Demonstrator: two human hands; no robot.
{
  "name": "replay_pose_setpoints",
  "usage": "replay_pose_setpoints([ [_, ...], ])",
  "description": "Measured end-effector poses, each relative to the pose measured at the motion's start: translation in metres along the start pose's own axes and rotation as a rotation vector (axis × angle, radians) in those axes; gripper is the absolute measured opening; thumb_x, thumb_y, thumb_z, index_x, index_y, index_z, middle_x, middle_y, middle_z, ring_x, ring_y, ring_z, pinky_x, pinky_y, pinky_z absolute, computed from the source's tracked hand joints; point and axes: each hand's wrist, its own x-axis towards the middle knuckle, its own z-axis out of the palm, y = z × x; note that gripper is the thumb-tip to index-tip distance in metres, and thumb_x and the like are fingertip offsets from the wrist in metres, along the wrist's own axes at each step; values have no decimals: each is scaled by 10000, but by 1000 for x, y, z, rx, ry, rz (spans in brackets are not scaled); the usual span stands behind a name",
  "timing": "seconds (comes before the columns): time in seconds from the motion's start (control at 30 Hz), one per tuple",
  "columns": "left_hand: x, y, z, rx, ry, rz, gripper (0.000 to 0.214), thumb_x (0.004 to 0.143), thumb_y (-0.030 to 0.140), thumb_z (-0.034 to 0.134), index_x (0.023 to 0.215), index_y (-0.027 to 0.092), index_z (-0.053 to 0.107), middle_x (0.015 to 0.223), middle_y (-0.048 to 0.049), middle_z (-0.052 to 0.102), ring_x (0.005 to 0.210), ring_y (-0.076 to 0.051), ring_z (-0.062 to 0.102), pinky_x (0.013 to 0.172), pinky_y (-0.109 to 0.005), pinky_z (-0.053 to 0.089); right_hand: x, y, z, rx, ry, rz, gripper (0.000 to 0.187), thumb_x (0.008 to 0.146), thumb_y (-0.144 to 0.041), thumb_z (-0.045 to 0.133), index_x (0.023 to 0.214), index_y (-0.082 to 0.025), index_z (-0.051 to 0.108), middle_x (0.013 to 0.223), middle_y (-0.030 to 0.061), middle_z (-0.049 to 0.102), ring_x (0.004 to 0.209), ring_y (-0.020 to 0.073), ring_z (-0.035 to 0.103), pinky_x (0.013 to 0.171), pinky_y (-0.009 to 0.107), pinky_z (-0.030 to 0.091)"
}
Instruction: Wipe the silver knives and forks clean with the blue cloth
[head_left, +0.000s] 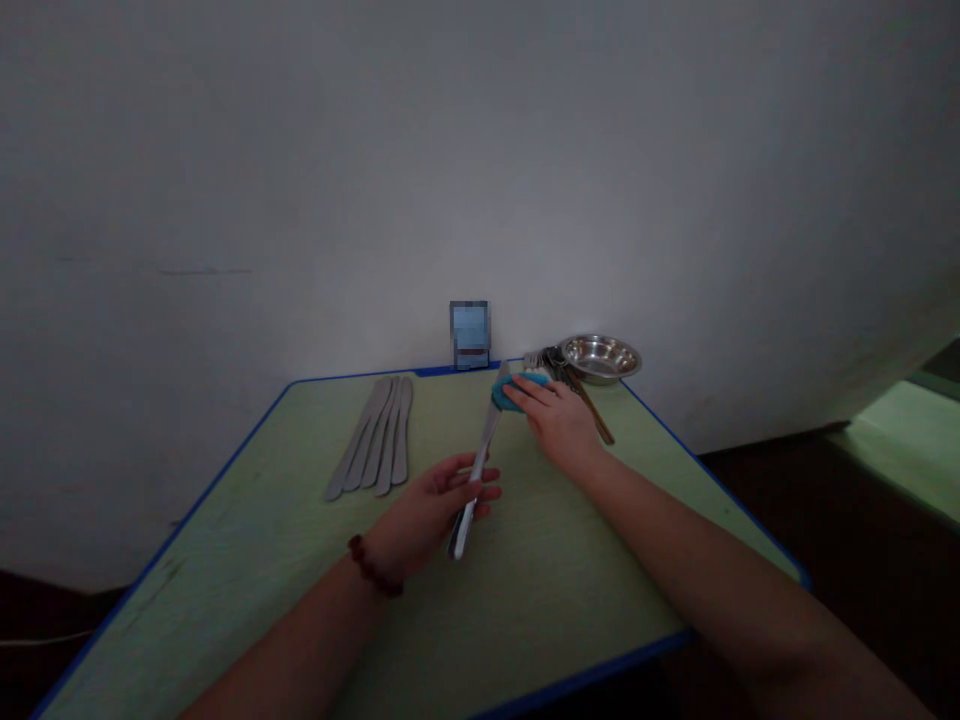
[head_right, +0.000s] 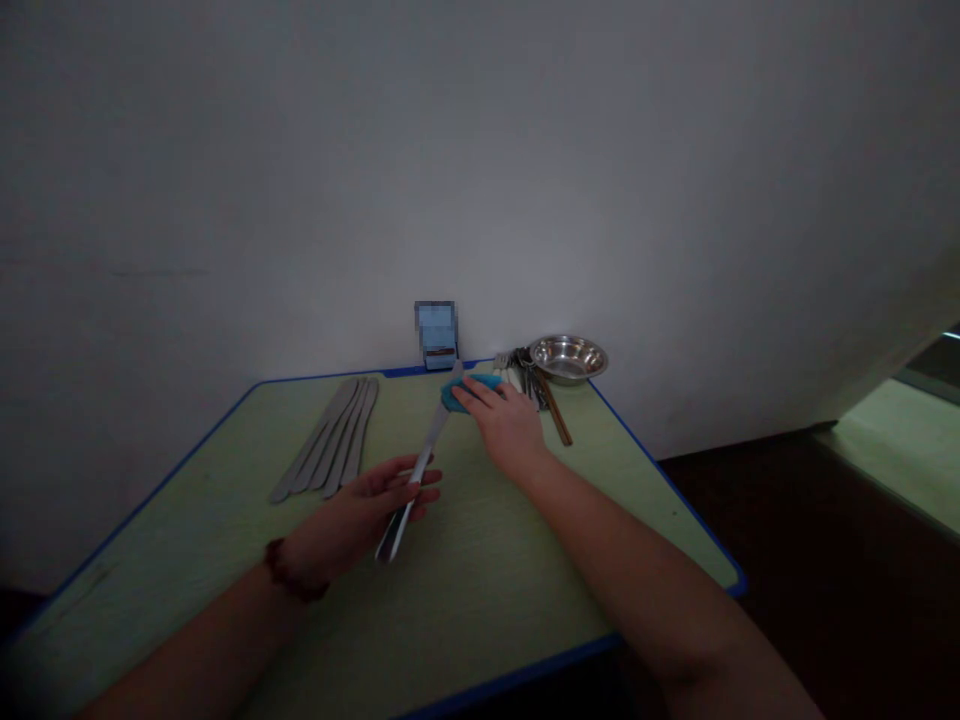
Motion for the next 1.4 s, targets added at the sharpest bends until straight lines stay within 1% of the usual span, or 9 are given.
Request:
replay_pose_setpoints([
  [0.13,0,0,-1,3,-7,-3,267,677,80,567,929,165,539,965,-67,612,721,-102,591,603,-196,440,0,1,0,-5,-8,10,411,812,-173,334,1201,-290,392,1256,-84,409,895,185,414,780,323,372],
  [0.4,-1,0,2,20,2,-19,254,688,71,549,924,165,525,936,-56,609,695,-92,585,603,-195,435,2,4,1,2,-4,18,423,805,-157,349,1205,-291,384,1260,-64,408,916,174,414,789,318,364],
  [0.53,-3,1,3,45,10,0,264,669,82,569,919,158,531,910,-54,609,661,-85,572,580,-194,425,1,4,-1,5,3,25,425,803,-160,354,1206,-289,383,1251,-51,420,908,172,421,783,322,367],
  [0.67,-3,0,3,66,-5,12,278,647,97,588,913,161,538,884,-45,612,633,-82,560,569,-200,415,1,5,-1,3,4,30,419,807,-164,348,1208,-283,384,1249,-42,424,913,178,420,783,331,368],
  [0.9,0,-2,1,73,-18,8,280,652,101,581,918,170,530,882,-32,605,630,-75,548,562,-192,404,2,9,0,4,-4,31,422,806,-155,346,1210,-272,382,1258,-29,414,942,180,416,789,329,363],
  [1.1,1,-3,-1,108,-58,23,279,653,114,582,923,162,531,878,-28,592,626,-67,534,538,-181,391,2,10,1,-14,20,60,426,805,-152,341,1208,-282,383,1258,-48,412,899,181,422,781,328,366],
  [1.27,1,-4,-1,107,-36,14,282,649,115,582,921,171,533,858,-21,596,636,-77,541,546,-187,394,1,12,2,-26,35,75,435,801,-146,343,1210,-291,378,1262,-46,406,891,180,425,774,330,364],
  [1.4,1,-4,-2,104,-49,22,299,630,131,604,920,172,543,861,-28,603,639,-87,544,545,-196,394,1,13,4,-34,40,89,432,806,-157,338,1213,-297,370,1259,-42,410,901,182,424,771,332,361],
])
